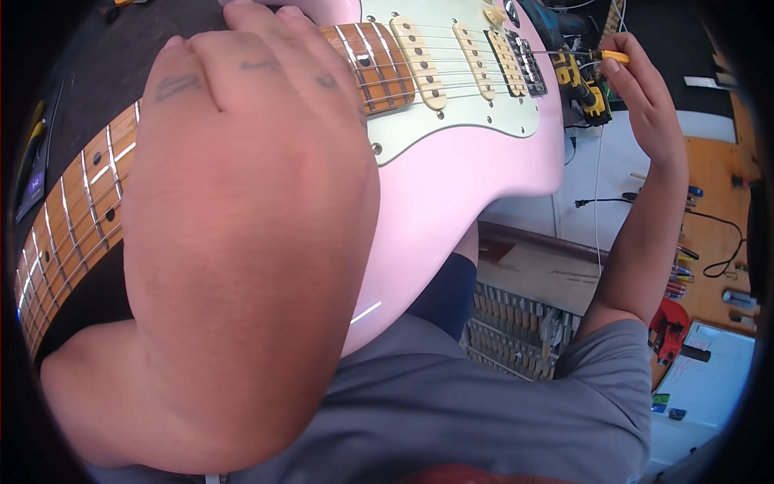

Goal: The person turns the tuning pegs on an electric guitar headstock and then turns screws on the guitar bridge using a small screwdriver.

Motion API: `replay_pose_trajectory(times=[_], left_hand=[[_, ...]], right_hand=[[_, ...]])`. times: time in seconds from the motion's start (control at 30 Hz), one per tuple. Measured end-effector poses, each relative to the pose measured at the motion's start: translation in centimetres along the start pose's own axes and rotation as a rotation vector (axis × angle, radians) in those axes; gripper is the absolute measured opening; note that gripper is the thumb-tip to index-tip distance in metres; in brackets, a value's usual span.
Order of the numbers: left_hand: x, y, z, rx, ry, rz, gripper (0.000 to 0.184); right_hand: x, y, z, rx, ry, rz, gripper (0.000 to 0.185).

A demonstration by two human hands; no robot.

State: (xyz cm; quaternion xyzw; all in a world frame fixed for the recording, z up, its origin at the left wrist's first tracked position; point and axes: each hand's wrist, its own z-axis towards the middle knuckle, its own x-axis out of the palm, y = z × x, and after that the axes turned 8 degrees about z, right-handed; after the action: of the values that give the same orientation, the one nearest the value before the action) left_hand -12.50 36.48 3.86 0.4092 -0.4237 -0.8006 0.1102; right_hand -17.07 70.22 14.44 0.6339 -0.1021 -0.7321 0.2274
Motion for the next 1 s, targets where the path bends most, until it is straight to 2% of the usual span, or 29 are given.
replay_pose_trajectory(times=[0.17, 0.27, 0.37, 0.47, 0.57, 0.67, 0.77, 0.87, 1.0], left_hand=[[0.0, 0.1, 0.0, 0.007, 0.010, 0.015, 0.043], [-0.2, 0.1, 0.0, 0.017, 0.036, 0.020, 0.045], [-0.2, 0.0, 0.0, 0.005, 0.048, 0.016, 0.046], [-0.3, 0.0, 0.0, 0.007, 0.050, 0.017, 0.047], [-0.2, 0.1, 0.0, 0.020, 0.051, 0.019, 0.046], [-0.1, 0.0, 0.0, 0.004, 0.041, 0.007, 0.045], [-0.2, 0.0, 0.0, -0.006, 0.030, -0.002, 0.043], [-0.1, -0.1, 0.0, -0.023, 0.019, -0.012, 0.042], [-0.2, -0.1, 0.1, -0.015, 0.026, 0.007, 0.042]], right_hand=[[-3.8, -4.9, 1.4, 0.030, 0.188, -0.017, 0.023], [-3.3, -4.6, 1.8, 0.114, 0.139, 0.047, 0.022], [-0.8, -1.5, 1.2, -0.066, 0.052, 0.072, 0.029], [-1.2, -2.5, 1.5, -0.128, 0.045, 0.011, 0.027], [-3.6, -4.0, 2.3, 0.064, 0.183, -0.062, 0.022], [-3.3, -4.1, 2.3, 0.087, 0.142, -0.059, 0.022], [-0.9, -0.9, 1.4, -0.025, 0.068, 0.109, 0.029], [-1.4, -1.8, 1.8, -0.041, 0.108, 0.083, 0.030], [-4.3, -5.9, 2.8, 0.134, 0.161, 0.036, 0.025]])
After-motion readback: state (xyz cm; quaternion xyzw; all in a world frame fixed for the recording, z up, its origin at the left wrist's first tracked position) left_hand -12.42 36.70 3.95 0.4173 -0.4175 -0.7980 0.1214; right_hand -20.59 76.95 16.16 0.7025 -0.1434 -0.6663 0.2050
